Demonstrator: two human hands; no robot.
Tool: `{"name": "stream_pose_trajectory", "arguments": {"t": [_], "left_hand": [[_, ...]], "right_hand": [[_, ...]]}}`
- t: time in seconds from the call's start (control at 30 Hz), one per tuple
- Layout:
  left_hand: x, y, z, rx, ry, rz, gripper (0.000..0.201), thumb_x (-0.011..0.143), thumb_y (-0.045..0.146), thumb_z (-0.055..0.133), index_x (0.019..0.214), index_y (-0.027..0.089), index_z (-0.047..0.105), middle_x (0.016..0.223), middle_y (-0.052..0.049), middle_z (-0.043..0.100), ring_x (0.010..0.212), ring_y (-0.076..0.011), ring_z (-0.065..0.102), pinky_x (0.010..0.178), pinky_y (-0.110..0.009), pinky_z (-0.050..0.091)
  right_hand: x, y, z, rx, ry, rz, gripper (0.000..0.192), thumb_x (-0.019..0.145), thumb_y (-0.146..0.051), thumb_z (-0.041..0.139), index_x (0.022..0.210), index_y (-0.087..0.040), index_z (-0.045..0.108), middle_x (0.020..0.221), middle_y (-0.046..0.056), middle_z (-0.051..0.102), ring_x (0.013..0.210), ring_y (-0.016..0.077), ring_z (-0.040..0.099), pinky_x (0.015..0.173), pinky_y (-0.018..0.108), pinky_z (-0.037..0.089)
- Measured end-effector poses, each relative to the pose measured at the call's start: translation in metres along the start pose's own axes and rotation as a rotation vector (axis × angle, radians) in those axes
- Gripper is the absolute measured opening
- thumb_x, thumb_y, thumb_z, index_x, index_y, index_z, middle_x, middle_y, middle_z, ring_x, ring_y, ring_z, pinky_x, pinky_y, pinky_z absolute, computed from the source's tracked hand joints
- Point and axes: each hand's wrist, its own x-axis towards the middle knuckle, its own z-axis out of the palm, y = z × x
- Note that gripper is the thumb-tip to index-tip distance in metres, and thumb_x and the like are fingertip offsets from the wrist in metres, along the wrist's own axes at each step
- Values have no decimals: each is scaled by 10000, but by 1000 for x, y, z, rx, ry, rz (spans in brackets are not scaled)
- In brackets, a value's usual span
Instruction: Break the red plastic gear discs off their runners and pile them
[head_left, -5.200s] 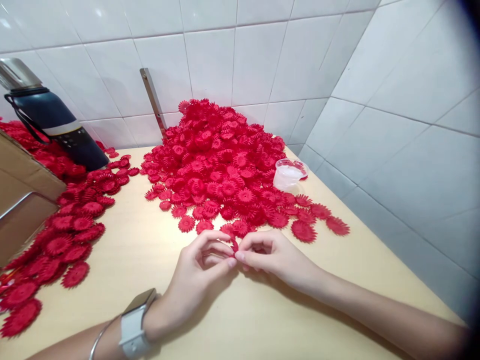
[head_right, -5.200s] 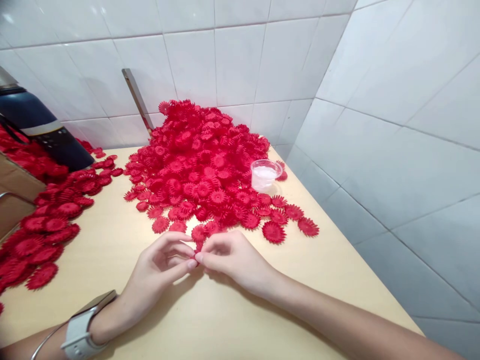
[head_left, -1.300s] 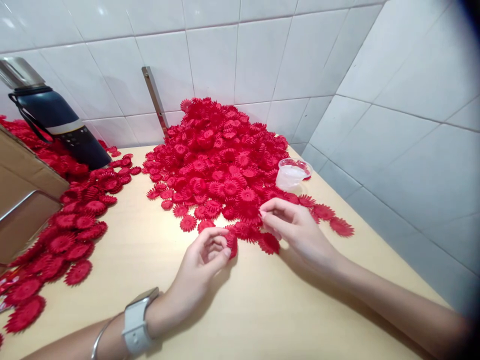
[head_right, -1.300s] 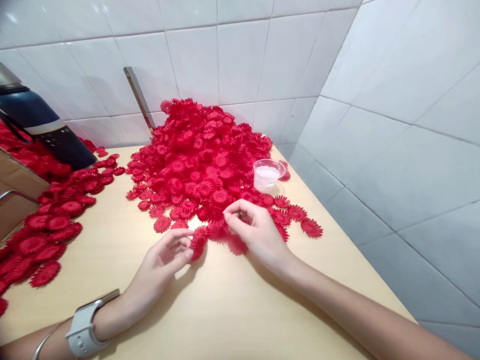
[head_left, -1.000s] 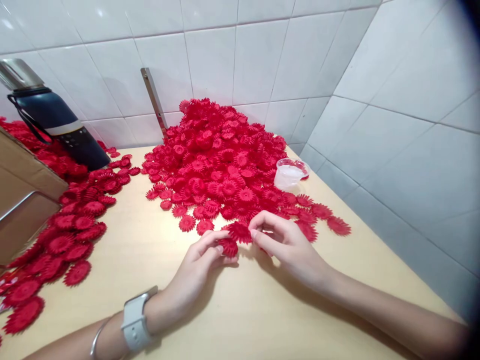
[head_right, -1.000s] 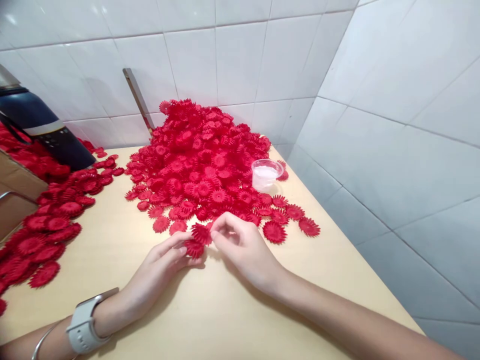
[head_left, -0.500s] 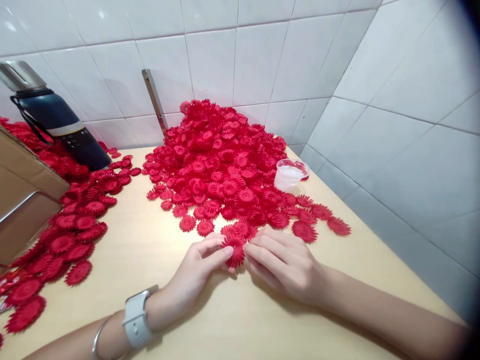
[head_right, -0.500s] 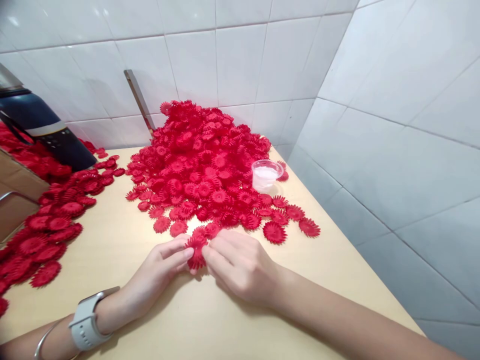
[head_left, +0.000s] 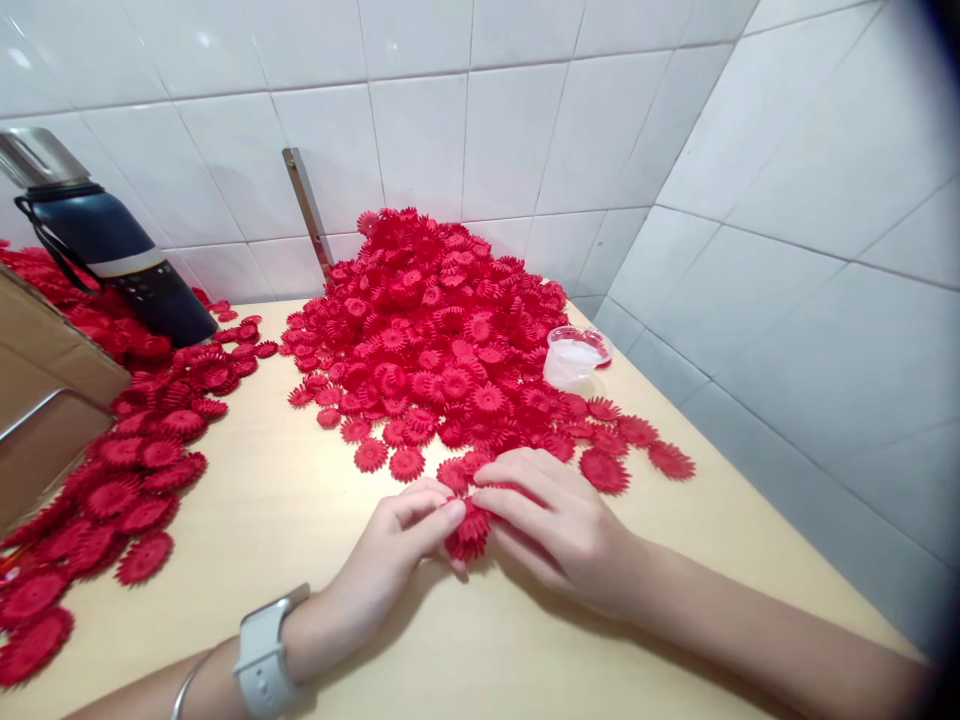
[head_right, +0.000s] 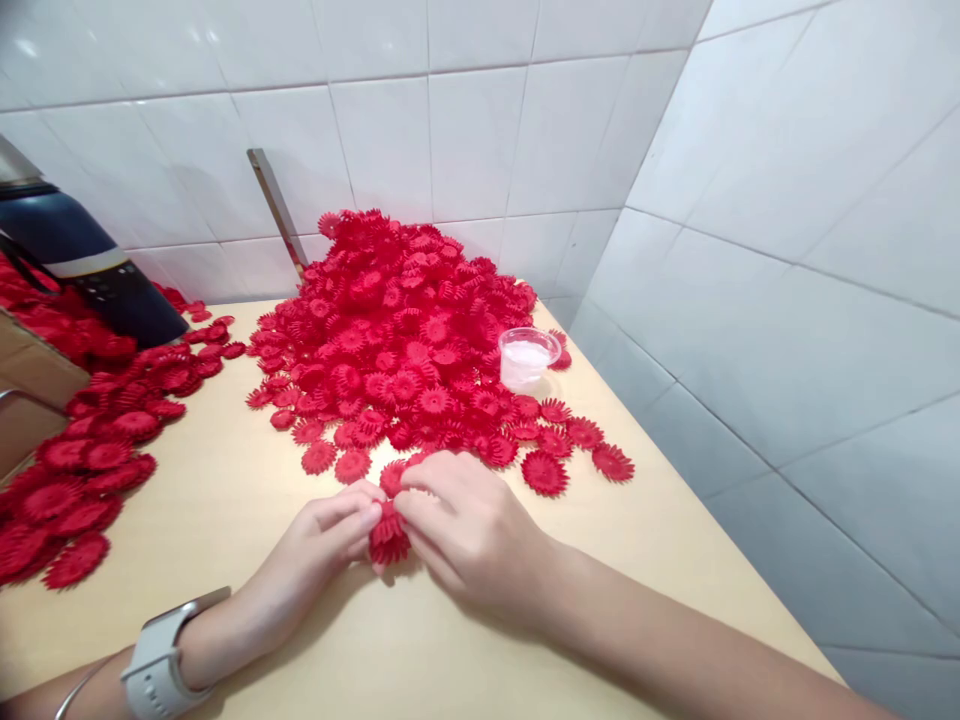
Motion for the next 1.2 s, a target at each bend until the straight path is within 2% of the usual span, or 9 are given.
{"name": "stream_pose_trajectory", "arguments": {"t": [0.1,0.2,0.3,0.4,0.57,0.67,0.8,0.97,1.2], "left_hand": [[0,-1,-1,-17,11,38,238,814,277,481,668,118,580,672,-17,532,610,-123,530,615,-273,442],[-1,1,-1,31,31,42,126,755,226,570,675,129,575,650,0,548,615,-106,530,626,-236,426],[-1,4,1,56,55,18,105,738,178,585,644,138,560,637,11,548,612,-94,520,618,-215,418],[-1,4,3,48,43,-8,151,757,178,557,611,136,555,619,14,530,593,-94,512,617,-224,420],[-2,2,3,-26,9,-46,141,736,172,579,603,139,551,674,5,526,650,-109,518,645,-246,426],[-1,2,3,28,37,-13,149,732,166,583,589,139,550,649,10,523,626,-98,503,617,-226,416],[1,3,2,89,54,14,140,736,175,581,602,146,551,606,22,527,594,-90,494,588,-209,402],[1,4,1,118,39,13,118,732,195,589,628,147,560,622,21,528,605,-94,490,588,-213,396],[0,1,0,129,14,-10,155,740,225,573,609,144,554,659,8,517,631,-113,495,617,-242,405]], "right_hand": [[4,-2,-4,252,-82,302,132,801,-92,436,774,-152,551,687,43,590,627,144,530,549,262,429],[9,-5,-8,546,-197,630,103,811,-150,459,731,-166,523,666,9,580,595,118,522,528,224,413],[12,-8,-9,814,-236,778,108,817,-183,464,716,-166,499,696,14,594,649,129,556,578,233,433],[13,-12,-7,927,-259,817,117,806,-181,469,691,-162,473,687,24,600,649,138,571,583,243,437],[11,-13,-7,761,-335,752,141,808,-174,456,670,-160,484,645,2,558,584,111,514,520,213,377],[11,-11,-6,704,-341,742,196,824,-175,435,632,-160,475,611,-11,525,551,95,475,499,202,348],[9,-9,-4,847,-305,841,258,841,-237,431,592,-168,417,544,-28,477,507,91,468,472,198,341],[6,-7,0,898,-271,887,334,829,-316,468,543,-163,389,514,-52,377,467,68,358,433,198,256],[3,-6,5,1085,-275,925,382,802,-402,495,523,-152,420,484,-44,401,442,69,360,425,209,251]]}}
